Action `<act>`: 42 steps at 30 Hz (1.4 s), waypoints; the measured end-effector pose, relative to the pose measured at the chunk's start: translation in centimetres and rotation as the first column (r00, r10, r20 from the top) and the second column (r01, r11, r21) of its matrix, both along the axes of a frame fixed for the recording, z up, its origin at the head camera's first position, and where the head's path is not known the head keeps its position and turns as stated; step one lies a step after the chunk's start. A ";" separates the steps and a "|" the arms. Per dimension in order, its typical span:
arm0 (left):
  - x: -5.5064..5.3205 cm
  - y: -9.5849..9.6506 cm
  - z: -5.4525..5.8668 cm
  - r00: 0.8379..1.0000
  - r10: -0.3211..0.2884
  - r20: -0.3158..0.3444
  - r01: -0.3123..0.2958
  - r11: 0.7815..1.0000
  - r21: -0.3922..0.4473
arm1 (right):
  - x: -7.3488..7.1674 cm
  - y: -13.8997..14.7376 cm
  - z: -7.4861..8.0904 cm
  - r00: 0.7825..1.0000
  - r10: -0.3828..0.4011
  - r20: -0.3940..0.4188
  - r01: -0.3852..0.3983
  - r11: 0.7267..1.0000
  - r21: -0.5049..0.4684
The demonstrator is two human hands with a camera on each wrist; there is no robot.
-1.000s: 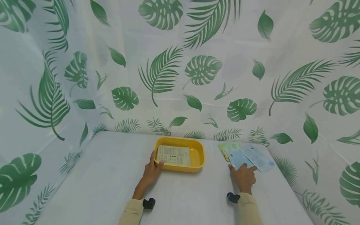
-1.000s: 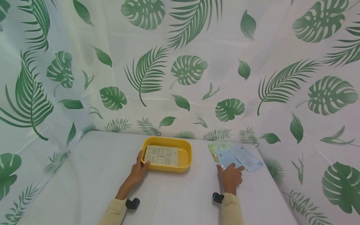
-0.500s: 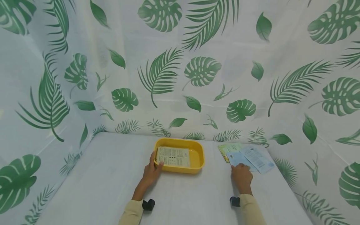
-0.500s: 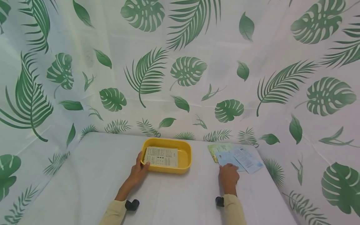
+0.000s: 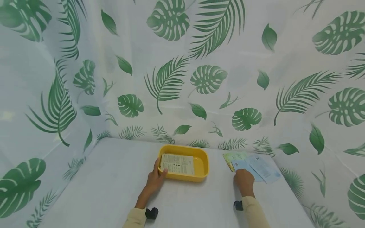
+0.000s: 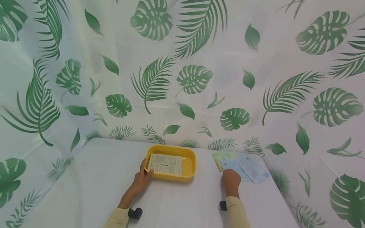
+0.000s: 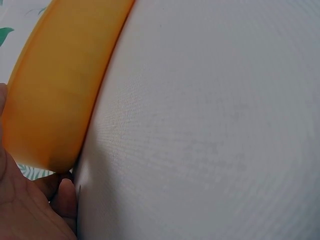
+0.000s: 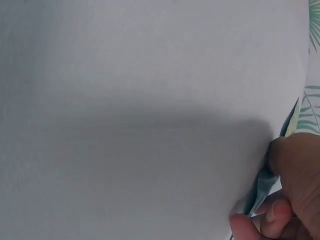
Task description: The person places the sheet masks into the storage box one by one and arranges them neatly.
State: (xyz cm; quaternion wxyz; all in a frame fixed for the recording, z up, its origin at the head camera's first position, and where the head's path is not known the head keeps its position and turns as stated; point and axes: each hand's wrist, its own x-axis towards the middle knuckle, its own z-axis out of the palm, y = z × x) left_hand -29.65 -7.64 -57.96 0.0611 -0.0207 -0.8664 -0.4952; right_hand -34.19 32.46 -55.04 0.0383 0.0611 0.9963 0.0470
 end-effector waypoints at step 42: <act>0.3 0.1 0.1 0.999 -0.013 -0.048 0.013 1.000 -0.013 | 3.0 -0.2 -0.1 0.912 0.381 -0.151 -0.397 0.913 -0.093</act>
